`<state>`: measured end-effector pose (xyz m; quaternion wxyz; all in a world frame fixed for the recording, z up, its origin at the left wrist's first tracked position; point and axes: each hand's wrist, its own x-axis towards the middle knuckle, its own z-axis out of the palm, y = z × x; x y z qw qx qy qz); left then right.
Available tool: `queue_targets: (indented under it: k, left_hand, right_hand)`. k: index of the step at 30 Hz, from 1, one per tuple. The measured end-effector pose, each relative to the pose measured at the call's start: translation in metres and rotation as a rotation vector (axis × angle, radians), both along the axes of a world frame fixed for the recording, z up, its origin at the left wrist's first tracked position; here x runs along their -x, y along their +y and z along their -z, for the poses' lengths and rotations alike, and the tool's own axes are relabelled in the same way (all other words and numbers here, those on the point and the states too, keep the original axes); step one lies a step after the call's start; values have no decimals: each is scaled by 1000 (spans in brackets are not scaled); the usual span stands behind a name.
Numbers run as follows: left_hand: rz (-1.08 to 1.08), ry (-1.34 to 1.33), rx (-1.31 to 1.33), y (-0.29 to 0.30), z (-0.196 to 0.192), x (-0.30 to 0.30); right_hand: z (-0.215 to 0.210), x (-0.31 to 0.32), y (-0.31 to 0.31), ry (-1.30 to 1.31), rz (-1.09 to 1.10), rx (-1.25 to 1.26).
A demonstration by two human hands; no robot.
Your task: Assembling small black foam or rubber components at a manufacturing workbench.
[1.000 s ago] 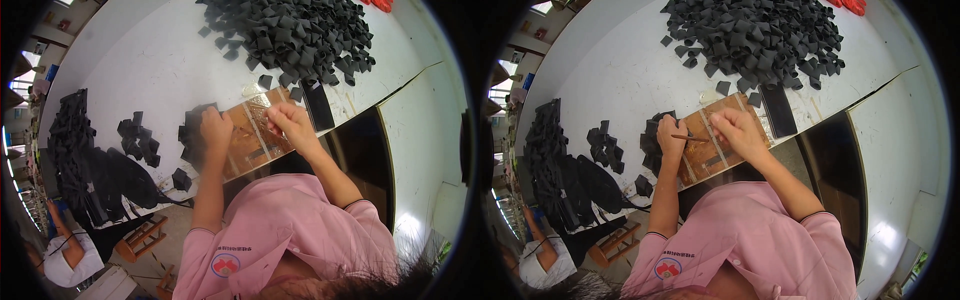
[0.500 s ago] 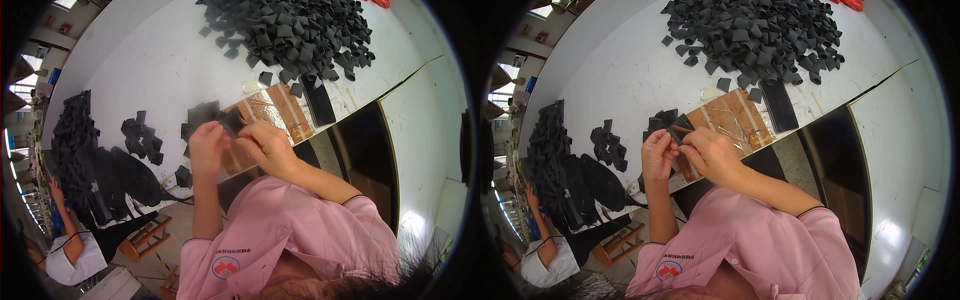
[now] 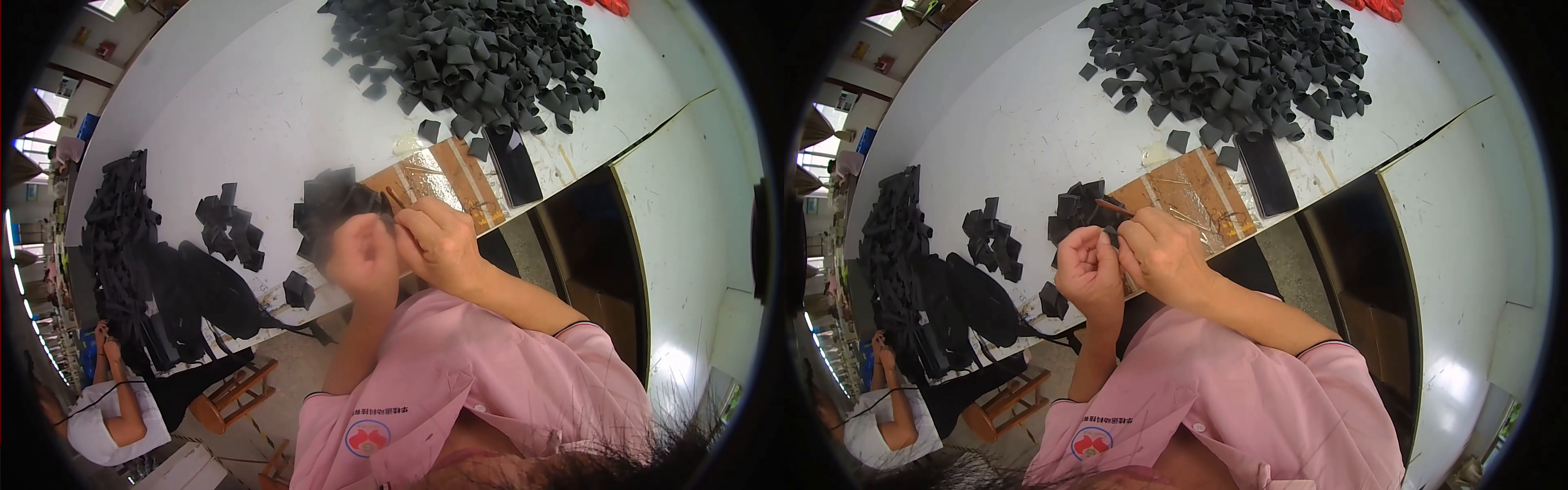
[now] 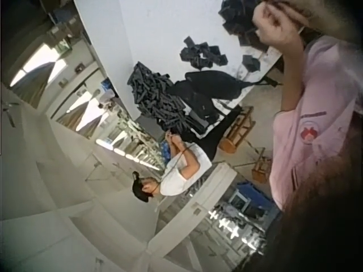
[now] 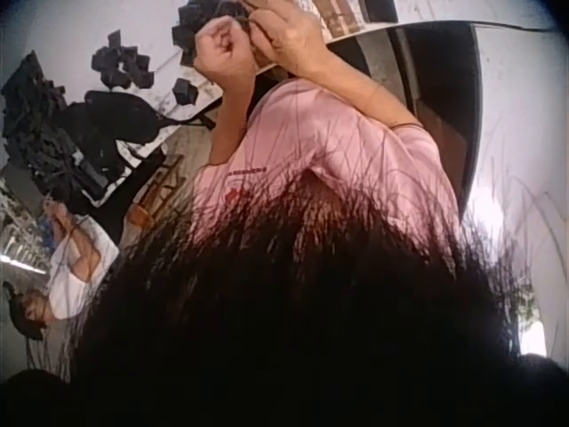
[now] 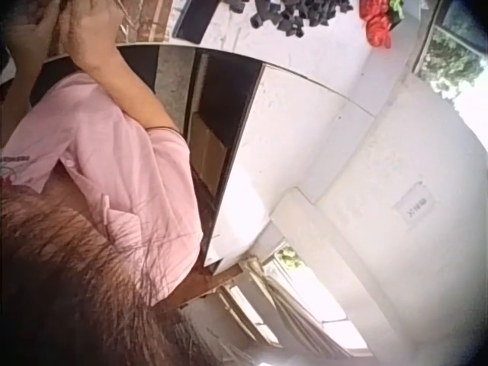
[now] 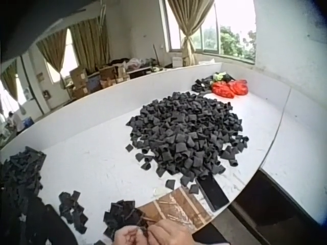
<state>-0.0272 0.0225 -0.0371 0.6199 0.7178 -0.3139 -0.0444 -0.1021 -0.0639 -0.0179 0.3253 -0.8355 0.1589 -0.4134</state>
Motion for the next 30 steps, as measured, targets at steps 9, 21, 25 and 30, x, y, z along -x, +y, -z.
queue_targets:
  k: [9,21,25,30]
  left_hand:
    - [239,568,58,0,-15,-10]
    - [900,1519,773,-12,-44,-33]
    - [398,1322,388,-14,-30,-35]
    - [179,432,218,-19,-24,-21]
  right_hand:
    - [6,10,-23,67,-303,-1256]
    - [-48,-15,-45,-40,-579,-1148]
    - [3,-25,-65,159,-722,-1351]
    - [7,-15,-57,100,-633,-1230]
